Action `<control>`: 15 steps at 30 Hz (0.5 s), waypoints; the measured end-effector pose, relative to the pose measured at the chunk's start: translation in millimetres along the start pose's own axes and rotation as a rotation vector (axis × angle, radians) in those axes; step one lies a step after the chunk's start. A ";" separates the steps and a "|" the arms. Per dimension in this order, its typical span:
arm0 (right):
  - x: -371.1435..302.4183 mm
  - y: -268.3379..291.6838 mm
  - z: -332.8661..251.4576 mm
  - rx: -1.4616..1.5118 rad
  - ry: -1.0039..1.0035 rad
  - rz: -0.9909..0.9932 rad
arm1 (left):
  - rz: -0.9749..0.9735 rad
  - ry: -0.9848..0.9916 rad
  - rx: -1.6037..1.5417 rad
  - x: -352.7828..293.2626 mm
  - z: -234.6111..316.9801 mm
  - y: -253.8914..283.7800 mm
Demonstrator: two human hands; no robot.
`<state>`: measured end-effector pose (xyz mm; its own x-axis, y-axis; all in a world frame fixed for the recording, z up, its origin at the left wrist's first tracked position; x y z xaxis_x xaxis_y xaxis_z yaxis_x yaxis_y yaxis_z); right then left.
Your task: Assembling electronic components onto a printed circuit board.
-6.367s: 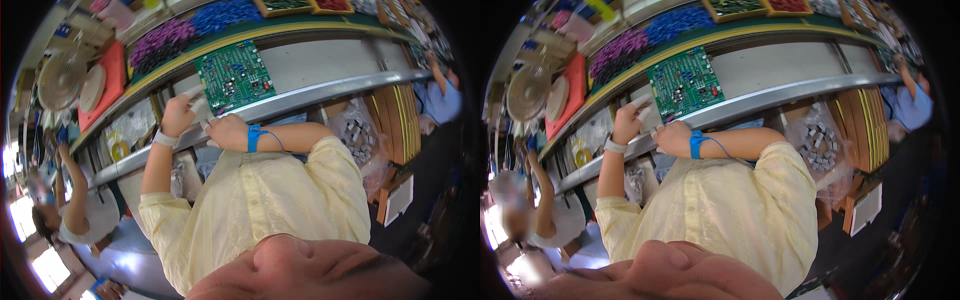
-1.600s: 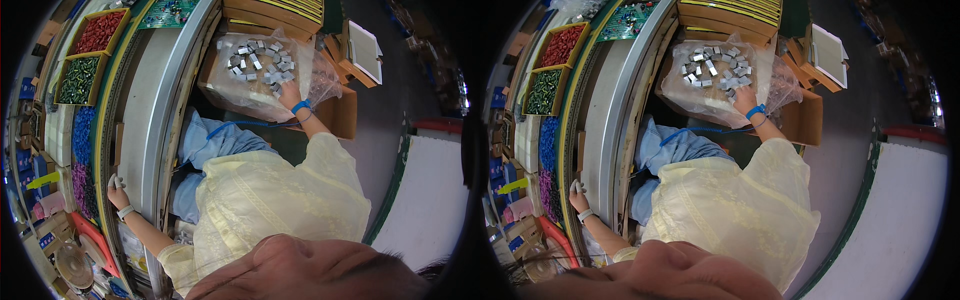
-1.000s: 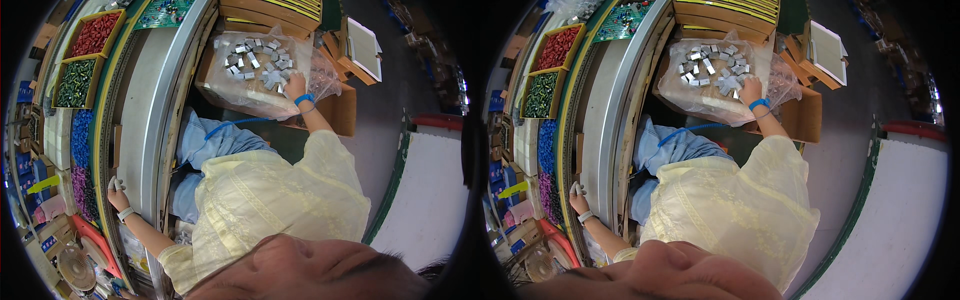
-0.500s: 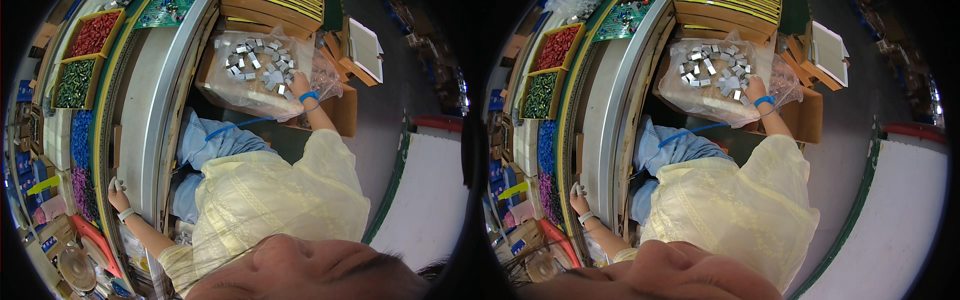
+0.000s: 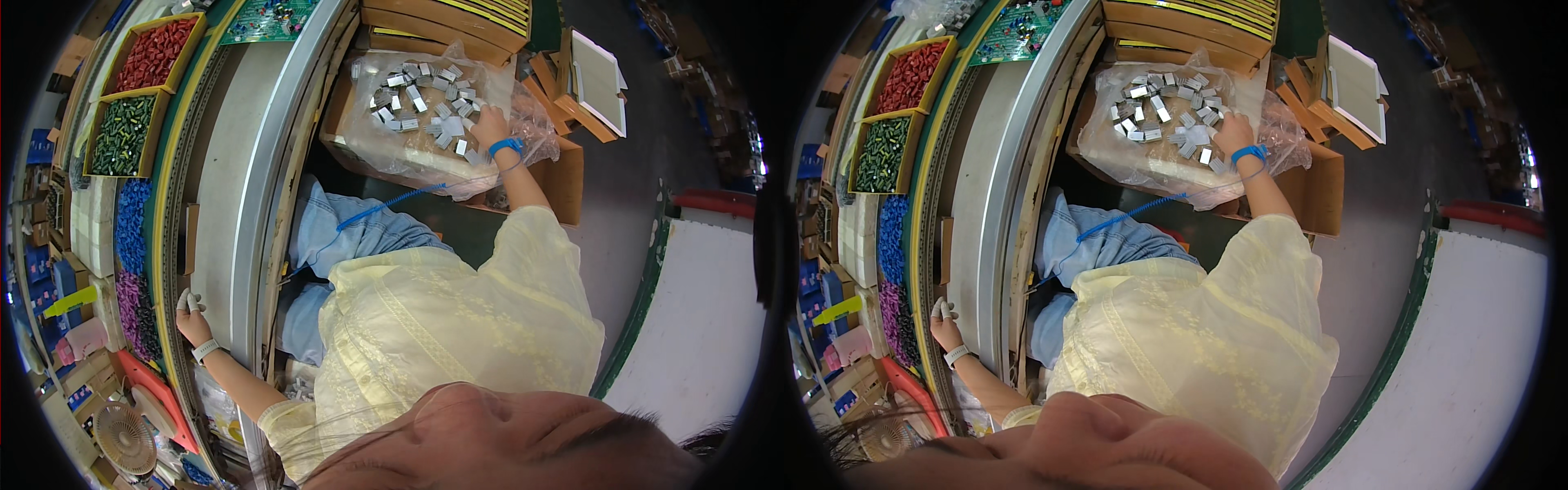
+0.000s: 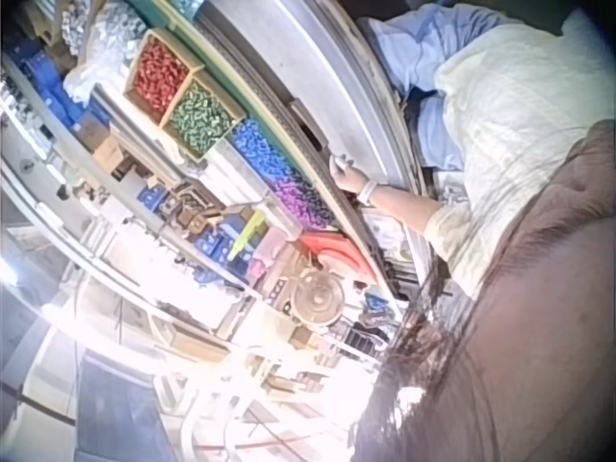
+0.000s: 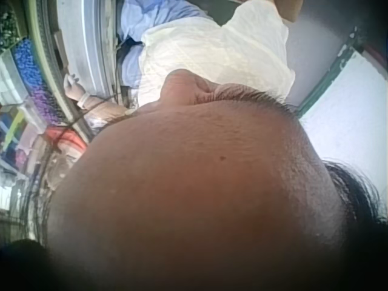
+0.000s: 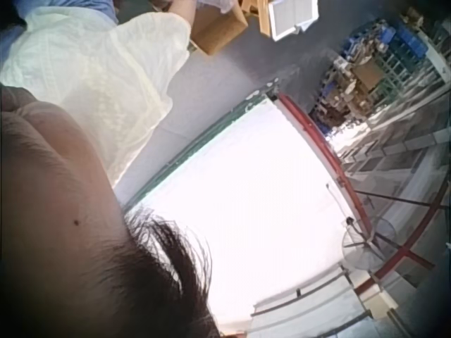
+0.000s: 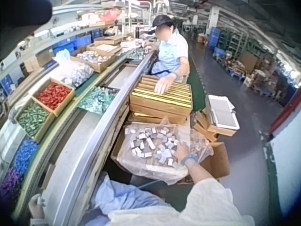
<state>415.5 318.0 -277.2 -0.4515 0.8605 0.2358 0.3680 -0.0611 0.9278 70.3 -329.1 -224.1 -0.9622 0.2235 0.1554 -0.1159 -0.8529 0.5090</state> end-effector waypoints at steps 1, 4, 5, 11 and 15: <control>6.5 -3.7 0.1 -0.006 0.008 0.003 | -0.002 -0.003 0.006 0.3 0.5 -1.3; 21.4 -11.9 -0.5 0.026 -0.089 -0.079 | 0.003 -0.006 -0.023 0.9 1.2 -2.3; 22.0 -15.6 -7.7 0.034 -0.079 -0.087 | 0.015 -0.001 -0.013 -1.6 2.0 1.6; 12.0 -4.1 -1.8 0.071 -0.100 -0.092 | 0.003 0.002 0.014 -1.9 4.8 -0.9; -0.4 3.3 1.3 0.056 -0.106 -0.170 | -0.005 0.002 0.021 -3.5 -0.2 1.4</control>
<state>417.9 318.1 -274.7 -0.4244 0.9045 0.0426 0.3395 0.1153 0.9335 73.5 -331.2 -224.1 -0.9622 0.2269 0.1508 -0.1158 -0.8416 0.5276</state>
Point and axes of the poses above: each hand's wrist, its own x-axis towards the middle knuckle, its own y-axis out of the back of the hand, z = x × y, the point moved 3 cm from there along x, towards the middle knuckle, and after that the axes turned 6 degrees about -y, right-handed, at the moved point
